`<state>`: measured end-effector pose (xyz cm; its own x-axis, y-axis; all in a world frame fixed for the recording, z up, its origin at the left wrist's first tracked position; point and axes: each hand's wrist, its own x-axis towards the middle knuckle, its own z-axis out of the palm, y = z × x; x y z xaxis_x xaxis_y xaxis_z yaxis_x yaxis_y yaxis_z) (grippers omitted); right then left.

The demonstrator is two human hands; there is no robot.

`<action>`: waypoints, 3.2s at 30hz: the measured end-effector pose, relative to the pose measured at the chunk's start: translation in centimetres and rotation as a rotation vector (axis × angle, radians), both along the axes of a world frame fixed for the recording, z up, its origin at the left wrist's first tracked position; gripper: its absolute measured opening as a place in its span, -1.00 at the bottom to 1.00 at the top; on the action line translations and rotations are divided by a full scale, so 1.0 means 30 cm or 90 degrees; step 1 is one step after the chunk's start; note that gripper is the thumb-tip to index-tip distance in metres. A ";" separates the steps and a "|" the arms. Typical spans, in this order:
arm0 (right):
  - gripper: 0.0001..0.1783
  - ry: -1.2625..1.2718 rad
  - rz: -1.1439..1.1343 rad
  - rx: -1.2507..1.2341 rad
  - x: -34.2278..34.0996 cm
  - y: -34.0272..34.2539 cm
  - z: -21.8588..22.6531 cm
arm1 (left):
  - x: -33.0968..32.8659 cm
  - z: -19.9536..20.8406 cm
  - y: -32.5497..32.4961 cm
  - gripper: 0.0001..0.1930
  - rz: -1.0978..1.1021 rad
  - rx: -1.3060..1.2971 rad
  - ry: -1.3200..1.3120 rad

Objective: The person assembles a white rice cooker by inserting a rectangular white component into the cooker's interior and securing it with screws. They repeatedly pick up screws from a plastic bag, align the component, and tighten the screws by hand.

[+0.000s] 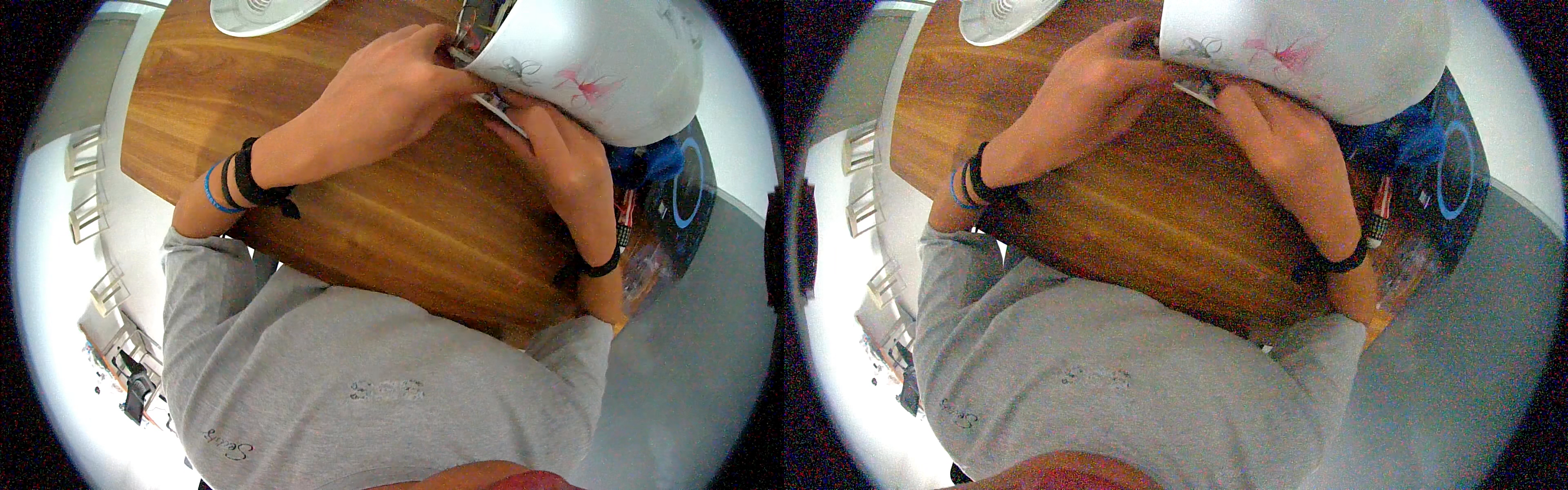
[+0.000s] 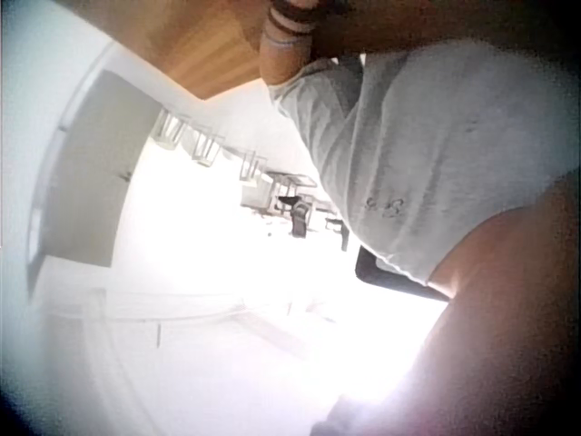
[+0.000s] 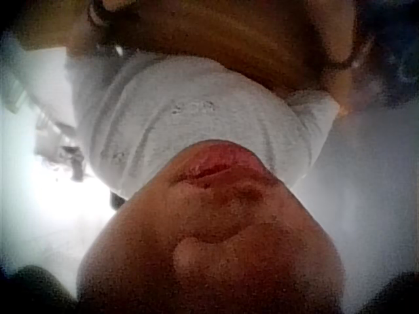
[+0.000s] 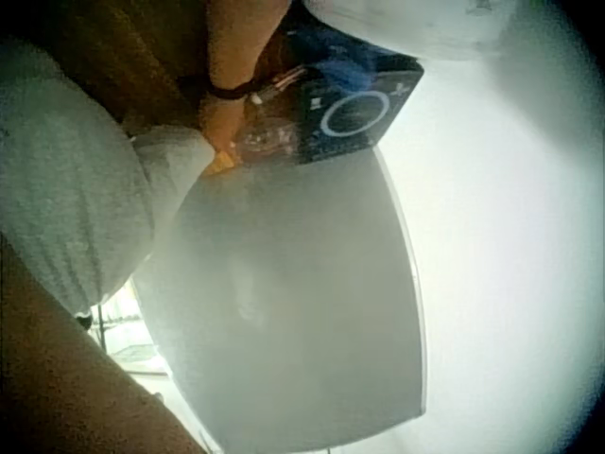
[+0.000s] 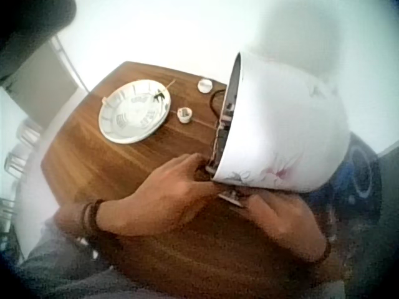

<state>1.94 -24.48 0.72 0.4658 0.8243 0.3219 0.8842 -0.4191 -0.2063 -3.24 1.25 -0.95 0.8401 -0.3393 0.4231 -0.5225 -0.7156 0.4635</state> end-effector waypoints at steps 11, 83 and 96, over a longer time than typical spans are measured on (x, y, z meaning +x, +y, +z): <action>-0.46 0.027 0.053 -0.061 0.006 -0.013 0.028 | 0.022 -0.041 0.025 -0.59 -0.025 0.008 0.050; -0.66 0.338 -0.170 -0.018 -0.153 -0.270 -0.060 | 0.171 -0.106 0.198 -0.68 -0.121 -0.001 0.045; -0.32 0.186 -0.057 -0.198 -0.053 -0.256 -0.016 | 0.103 0.052 0.077 -0.72 -0.077 -0.084 0.110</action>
<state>0.34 -32.15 0.25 0.5742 0.8136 -0.0913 0.7649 -0.5729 -0.2944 -0.16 3.56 0.61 0.8608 -0.3927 0.3237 -0.5050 -0.5801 0.6391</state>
